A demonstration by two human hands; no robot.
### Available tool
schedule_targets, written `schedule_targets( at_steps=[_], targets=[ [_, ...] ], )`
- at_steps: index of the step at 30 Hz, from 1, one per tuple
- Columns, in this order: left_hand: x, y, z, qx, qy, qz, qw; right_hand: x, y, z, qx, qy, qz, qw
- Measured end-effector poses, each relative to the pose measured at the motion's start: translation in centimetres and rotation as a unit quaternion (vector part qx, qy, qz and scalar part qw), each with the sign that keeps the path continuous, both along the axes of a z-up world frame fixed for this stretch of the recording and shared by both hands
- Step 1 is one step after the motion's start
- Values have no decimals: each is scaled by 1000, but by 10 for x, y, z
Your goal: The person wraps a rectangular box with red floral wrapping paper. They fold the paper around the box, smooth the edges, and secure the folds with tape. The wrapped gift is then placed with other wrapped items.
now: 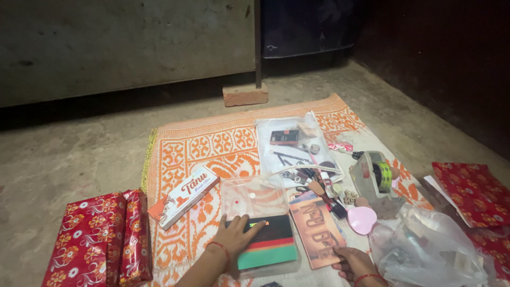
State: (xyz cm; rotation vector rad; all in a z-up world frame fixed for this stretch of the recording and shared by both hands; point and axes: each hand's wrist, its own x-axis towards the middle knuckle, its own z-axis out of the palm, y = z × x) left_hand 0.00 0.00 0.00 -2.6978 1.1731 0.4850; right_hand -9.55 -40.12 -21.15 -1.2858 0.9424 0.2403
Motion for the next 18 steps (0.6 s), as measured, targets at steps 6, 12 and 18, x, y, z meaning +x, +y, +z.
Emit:
schedule_targets(
  at_steps=[6, 12, 18],
  targets=[
    [-7, -9, -21, -16, 43, 7, 999, -2, 5, 10, -10, 2, -15, 1000],
    [-9, -5, -30, -10, 15, 1, 1000, -6, 9, 21, -3, -11, 21, 1000],
    [-11, -1, -44, -13, -11, 33, 999, -8, 20, 33, -8, -20, -3, 1000]
  ],
)
